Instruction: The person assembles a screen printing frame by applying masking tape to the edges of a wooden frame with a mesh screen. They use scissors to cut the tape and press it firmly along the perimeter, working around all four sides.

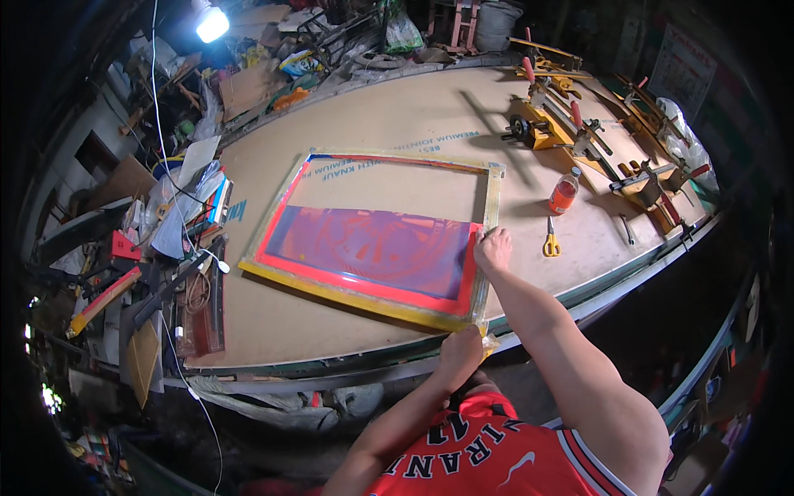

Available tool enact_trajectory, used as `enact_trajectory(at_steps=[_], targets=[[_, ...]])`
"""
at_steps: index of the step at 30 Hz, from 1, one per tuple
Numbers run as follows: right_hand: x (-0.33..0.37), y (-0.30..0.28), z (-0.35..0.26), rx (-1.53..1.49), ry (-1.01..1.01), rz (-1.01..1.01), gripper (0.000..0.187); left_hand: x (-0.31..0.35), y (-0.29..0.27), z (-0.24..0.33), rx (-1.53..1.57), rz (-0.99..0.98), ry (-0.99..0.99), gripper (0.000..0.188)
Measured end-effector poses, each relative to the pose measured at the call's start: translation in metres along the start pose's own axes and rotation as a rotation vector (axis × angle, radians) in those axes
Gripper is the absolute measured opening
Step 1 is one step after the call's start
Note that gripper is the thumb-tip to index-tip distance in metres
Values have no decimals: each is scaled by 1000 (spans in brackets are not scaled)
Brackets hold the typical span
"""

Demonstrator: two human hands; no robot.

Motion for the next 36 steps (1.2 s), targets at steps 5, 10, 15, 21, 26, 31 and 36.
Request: enact_trajectory(at_steps=[5,10,15,21,26,31,36], targets=[[-5,4,6,39,-7,-4,50,4,-13,11,10,-40,-26,16],[1,4,4,14,0,-8,47,9,-32,22,64,-81,-69,16],[-4,3,4,-1,-9,-7,45,13,-30,24,58,-95,-99,16],[-1,4,6,11,-6,-4,44,21,-14,13,40,-144,-127,20],[0,8,7,-27,3,-10,44,33,9,-3,141,-20,-161,39],[-4,6,21,-92,-40,-52,40,32,-20,5,252,-66,-191,57],[8,-12,59,-303,-223,-149,32,28,3,-33,440,381,46,36]])
Point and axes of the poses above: each hand's wrist, its own x-axis away from the middle knuckle, its own y-axis out of the palm, z = x × y, the point moved 1 cm from there along -x, towards the middle knuckle, and after that the axes turned 3 degrees about y, right-handed, at the moved point
